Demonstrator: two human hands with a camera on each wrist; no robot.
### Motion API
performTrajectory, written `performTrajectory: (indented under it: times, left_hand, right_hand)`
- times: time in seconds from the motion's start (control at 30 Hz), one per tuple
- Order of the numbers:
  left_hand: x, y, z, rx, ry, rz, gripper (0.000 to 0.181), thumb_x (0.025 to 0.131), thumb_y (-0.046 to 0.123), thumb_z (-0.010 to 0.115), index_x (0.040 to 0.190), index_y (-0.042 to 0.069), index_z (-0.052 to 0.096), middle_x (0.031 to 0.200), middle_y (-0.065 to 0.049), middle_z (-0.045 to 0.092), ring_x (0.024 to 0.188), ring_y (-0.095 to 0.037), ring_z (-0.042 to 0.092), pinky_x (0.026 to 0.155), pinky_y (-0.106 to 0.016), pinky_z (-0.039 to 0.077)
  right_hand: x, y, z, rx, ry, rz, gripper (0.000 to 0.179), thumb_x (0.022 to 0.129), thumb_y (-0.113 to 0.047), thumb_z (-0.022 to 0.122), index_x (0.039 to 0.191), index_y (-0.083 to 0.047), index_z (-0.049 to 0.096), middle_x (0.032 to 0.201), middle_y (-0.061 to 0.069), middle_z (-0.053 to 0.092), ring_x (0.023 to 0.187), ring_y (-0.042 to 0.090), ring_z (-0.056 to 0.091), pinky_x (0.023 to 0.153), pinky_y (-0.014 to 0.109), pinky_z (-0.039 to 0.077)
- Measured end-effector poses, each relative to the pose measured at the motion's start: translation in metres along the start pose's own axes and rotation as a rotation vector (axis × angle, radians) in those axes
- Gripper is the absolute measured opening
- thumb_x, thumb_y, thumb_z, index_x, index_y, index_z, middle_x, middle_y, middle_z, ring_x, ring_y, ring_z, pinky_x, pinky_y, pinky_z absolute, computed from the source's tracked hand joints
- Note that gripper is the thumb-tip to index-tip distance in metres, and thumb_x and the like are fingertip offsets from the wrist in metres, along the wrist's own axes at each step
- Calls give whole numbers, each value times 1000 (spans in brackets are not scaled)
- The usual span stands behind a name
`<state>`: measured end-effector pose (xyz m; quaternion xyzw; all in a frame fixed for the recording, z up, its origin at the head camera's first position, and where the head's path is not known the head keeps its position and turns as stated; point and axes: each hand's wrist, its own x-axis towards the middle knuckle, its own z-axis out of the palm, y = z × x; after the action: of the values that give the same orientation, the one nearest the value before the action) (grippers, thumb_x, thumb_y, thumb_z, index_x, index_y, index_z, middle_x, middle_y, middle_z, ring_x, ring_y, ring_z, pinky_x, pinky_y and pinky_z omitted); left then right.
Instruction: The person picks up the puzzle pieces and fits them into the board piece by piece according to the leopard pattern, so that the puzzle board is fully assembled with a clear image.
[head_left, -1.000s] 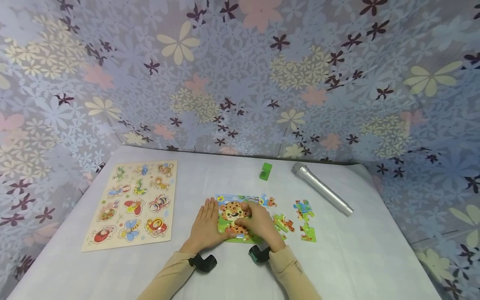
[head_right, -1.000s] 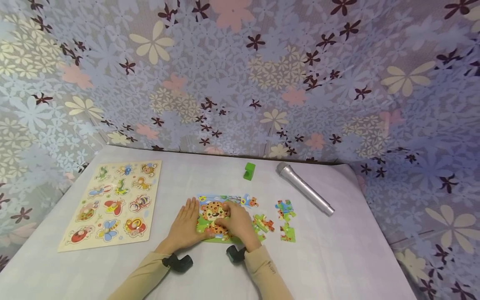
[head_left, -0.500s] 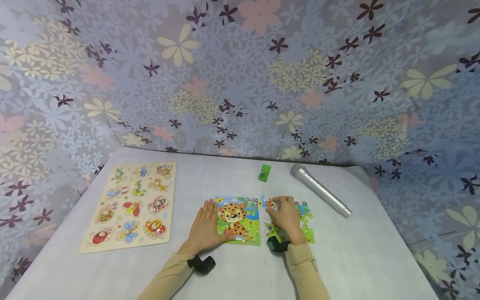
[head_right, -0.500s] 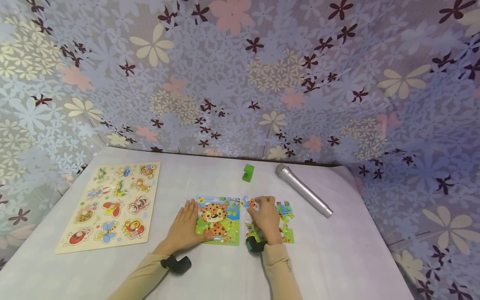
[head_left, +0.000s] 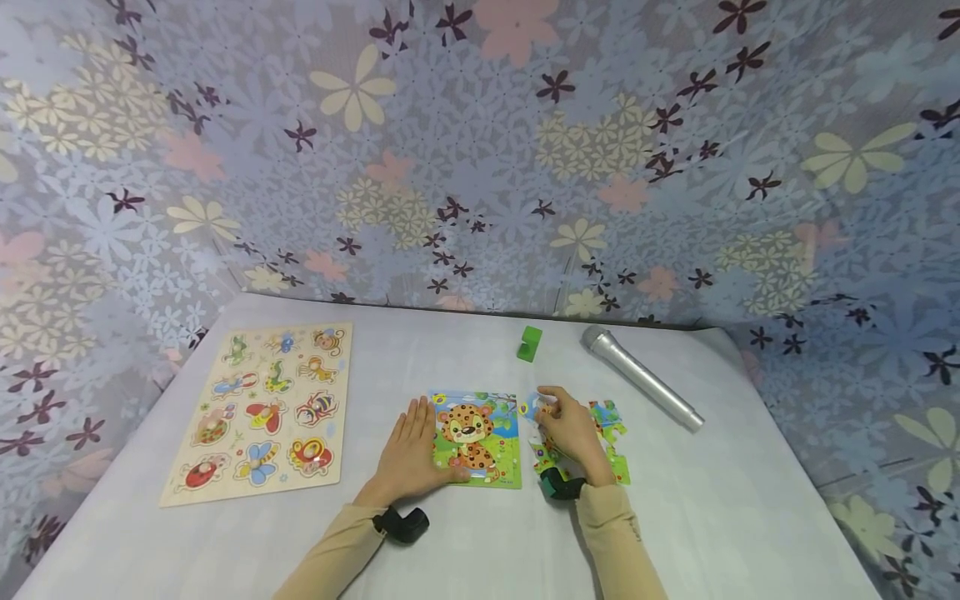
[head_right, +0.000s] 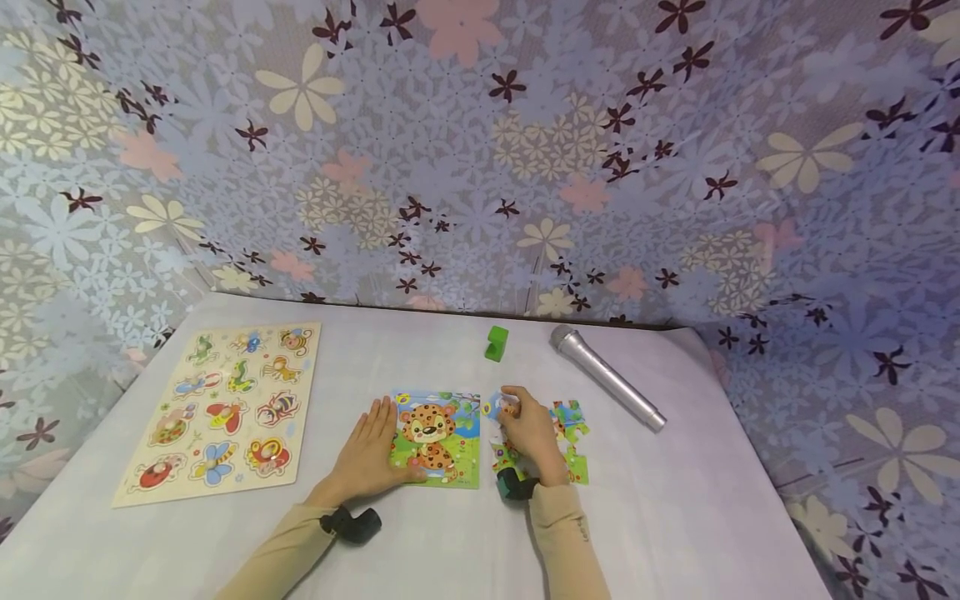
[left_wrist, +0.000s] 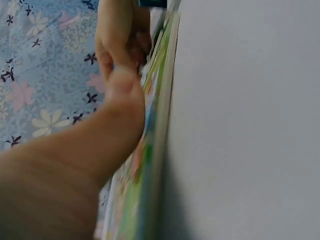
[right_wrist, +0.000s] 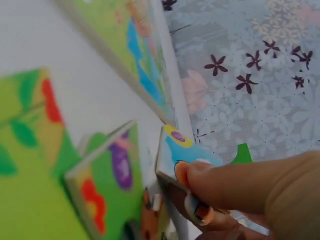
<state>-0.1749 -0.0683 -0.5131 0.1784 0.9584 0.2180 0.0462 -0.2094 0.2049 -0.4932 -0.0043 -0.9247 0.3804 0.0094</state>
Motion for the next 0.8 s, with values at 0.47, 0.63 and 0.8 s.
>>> performTrajectory:
  times: [0.47,0.63,0.8]
  left_hand:
    - [1,-9,-14,0,-102,63,132,67,68,74,151,-10,9,160,-28,3,150,-41,6,123,-53,13]
    - [1,-6,-13,15,-96,41,132,66,67,75,151,-9,10,160,-27,5,150,-39,7,123,-51,13]
    - [-1,-4,-14,9,-87,41,129,66,63,78,151,-10,12,161,-26,8,151,-39,8,123,-50,14]
  right_hand:
    - [9,-41,21,543,18,152,26,94,-8,61,115,9,61,79,16,71,56,9,64,59,27,59]
    - [10,-70,49,466,-24,133,23,92,-14,66,108,2,63,73,12,70,49,9,58,47,25,50]
    - [9,-88,76,244,62,54,14,90,-17,68,90,-4,68,72,10,69,50,11,56,44,23,44]
